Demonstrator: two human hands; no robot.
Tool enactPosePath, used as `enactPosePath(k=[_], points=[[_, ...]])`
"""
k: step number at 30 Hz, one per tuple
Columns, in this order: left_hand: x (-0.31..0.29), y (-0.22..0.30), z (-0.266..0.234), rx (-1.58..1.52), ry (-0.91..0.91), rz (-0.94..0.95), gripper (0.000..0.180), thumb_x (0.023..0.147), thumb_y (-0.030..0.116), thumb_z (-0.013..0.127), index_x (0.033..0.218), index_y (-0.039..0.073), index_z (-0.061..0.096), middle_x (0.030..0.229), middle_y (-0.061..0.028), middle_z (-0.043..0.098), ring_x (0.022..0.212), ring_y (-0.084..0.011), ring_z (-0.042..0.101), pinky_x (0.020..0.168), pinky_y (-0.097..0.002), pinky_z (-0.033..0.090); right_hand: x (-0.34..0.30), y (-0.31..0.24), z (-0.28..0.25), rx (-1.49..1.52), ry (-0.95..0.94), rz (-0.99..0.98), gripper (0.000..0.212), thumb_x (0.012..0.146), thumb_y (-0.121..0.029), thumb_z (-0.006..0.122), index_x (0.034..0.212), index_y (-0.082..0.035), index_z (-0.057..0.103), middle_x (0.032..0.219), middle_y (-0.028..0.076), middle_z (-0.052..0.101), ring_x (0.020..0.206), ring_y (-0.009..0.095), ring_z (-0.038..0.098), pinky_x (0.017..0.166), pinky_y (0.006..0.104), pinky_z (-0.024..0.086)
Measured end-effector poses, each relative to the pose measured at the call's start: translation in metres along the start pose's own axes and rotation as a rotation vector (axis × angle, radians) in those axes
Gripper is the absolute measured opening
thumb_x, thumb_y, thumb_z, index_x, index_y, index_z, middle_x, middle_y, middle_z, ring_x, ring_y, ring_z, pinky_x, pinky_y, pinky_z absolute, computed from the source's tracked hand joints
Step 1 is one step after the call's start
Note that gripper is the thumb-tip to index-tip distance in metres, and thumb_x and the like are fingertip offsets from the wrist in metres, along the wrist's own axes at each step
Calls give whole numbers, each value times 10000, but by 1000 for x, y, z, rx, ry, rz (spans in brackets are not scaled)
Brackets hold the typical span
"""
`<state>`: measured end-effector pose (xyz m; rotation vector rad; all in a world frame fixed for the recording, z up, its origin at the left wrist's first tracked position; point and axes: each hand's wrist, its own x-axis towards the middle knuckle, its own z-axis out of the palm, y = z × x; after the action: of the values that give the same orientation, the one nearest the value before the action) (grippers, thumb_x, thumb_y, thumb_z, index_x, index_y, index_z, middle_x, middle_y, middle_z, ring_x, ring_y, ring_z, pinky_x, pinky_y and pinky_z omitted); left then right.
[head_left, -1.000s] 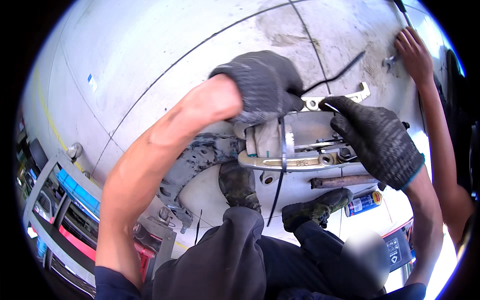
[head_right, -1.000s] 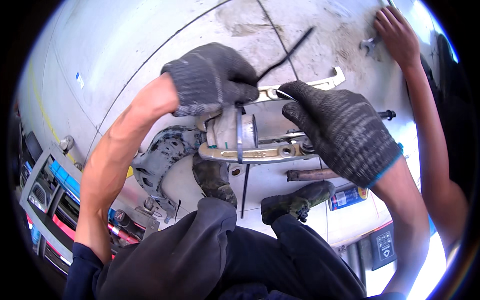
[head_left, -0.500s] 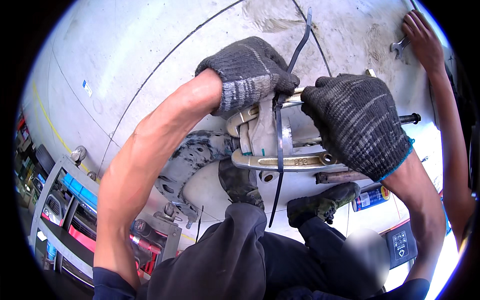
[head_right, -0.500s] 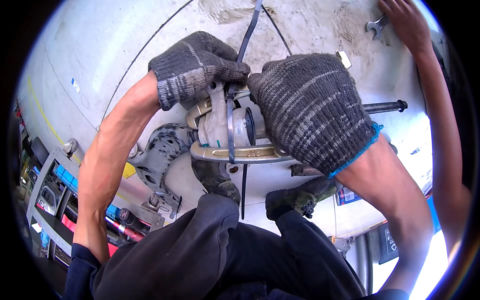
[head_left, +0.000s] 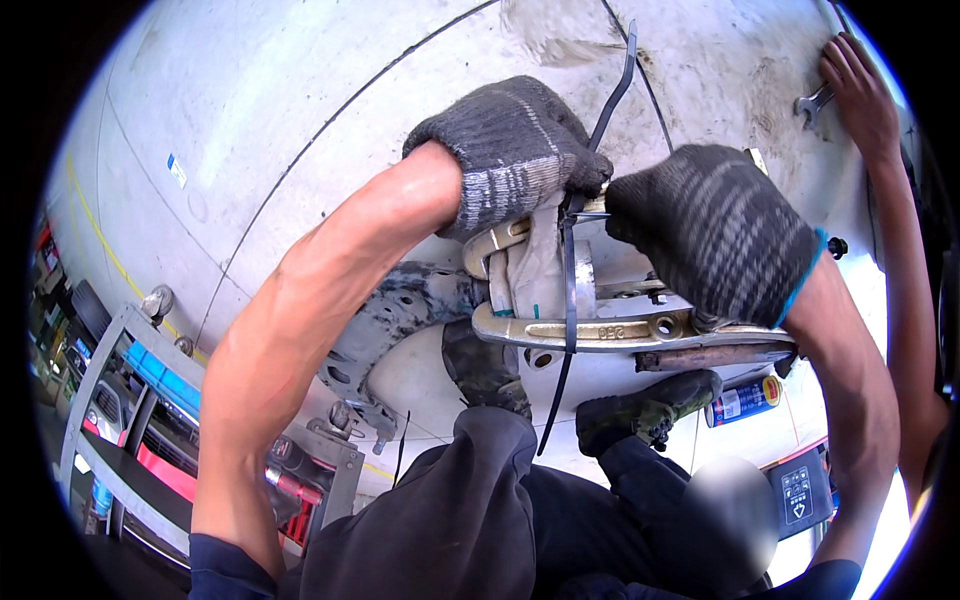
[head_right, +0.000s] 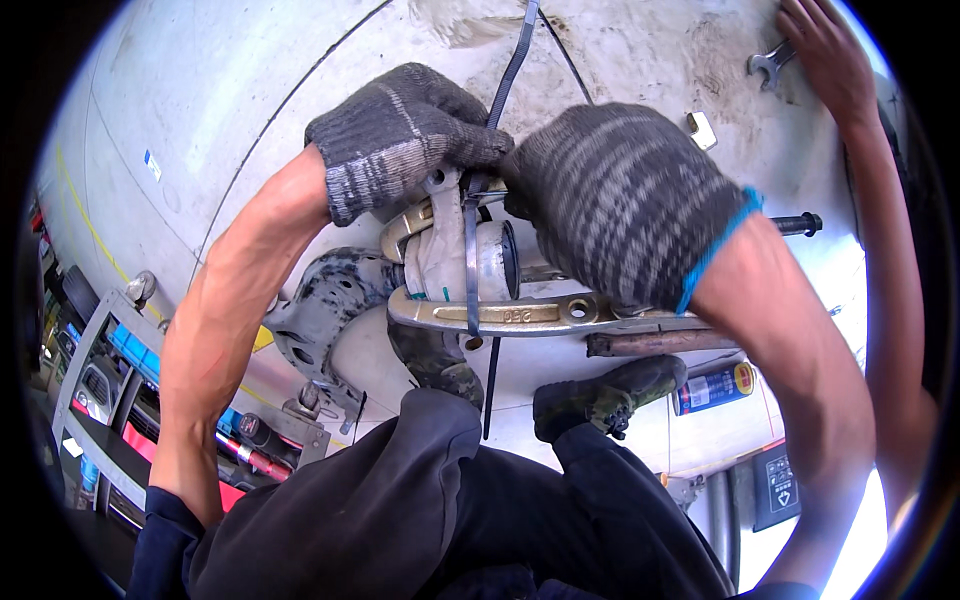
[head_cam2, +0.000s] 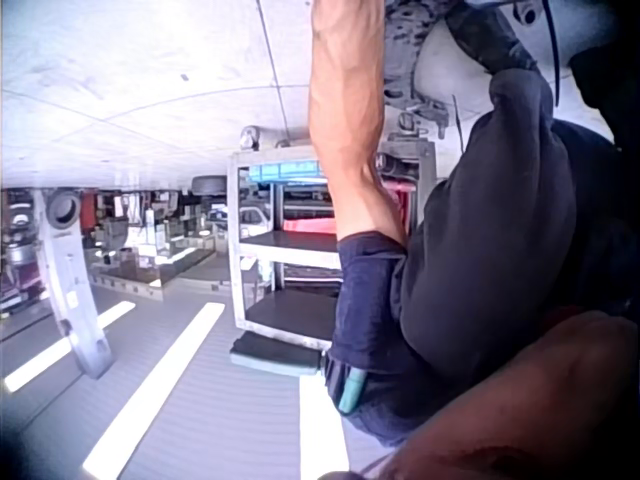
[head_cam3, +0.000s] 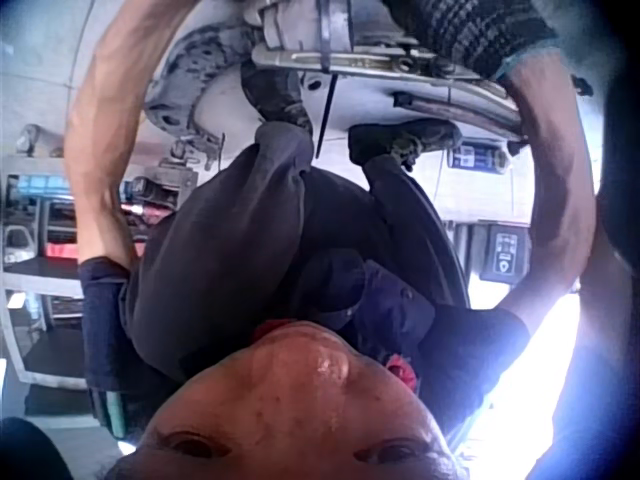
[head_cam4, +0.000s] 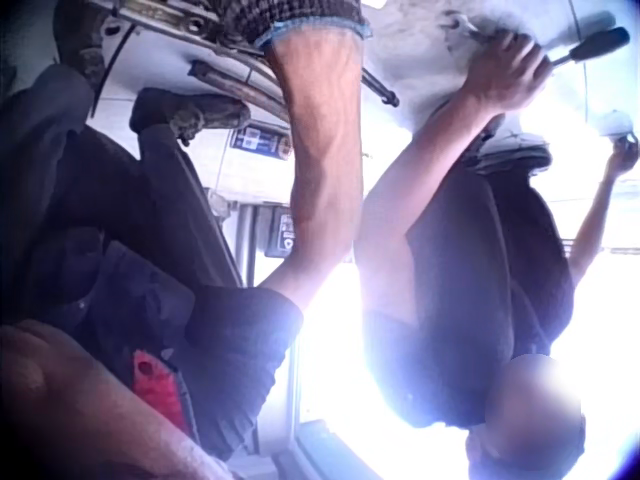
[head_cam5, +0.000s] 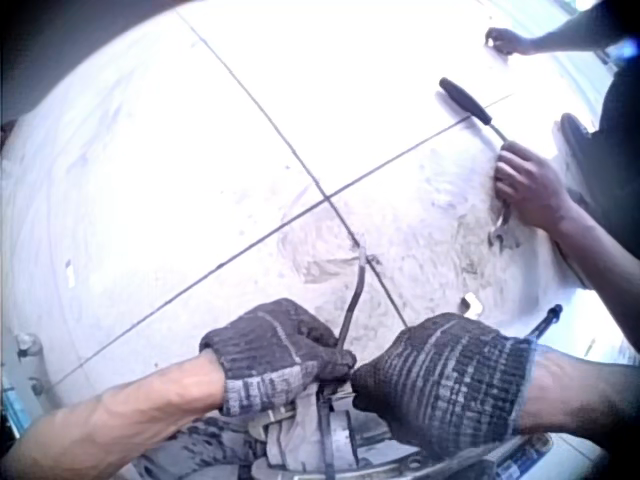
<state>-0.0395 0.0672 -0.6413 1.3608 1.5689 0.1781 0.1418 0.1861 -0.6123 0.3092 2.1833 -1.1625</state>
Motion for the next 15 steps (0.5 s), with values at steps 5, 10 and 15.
enactPosePath(k=[5, 10, 15], points=[[2, -8, 3, 112, 23, 155, 261, 875, 315, 681, 990, 111, 797, 956, -116, 753, 874, -275, 709, 819, -369, 555, -1, -1, -1, 9, 9, 3, 130, 787, -137, 602, 908, -95, 586, 792, 97, 609, 805, 267, 634, 779, 379, 534], [2, -2, 2, 71, -45, 79, 273, 887, 326, 639, 1007, 132, 791, 1001, -113, 749, 937, -301, 707, 859, -394, 553, 9, -14, 5, -79, 18, -21, 103, 758, -140, 597, 848, -98, 573, 790, 86, 595, 812, 259, 619, 794, 373, 528], [-7, 4, 3, 158, 56, 84, 259, 910, 285, 596, 1032, 160, 787, 1019, -112, 748, 950, -331, 710, 879, -419, 560, 18, -15, 6, -87, -25, -19, 80, 729, -143, 592, 788, -101, 561, 788, 74, 581, 819, 251, 605, 809, 366, 522]])
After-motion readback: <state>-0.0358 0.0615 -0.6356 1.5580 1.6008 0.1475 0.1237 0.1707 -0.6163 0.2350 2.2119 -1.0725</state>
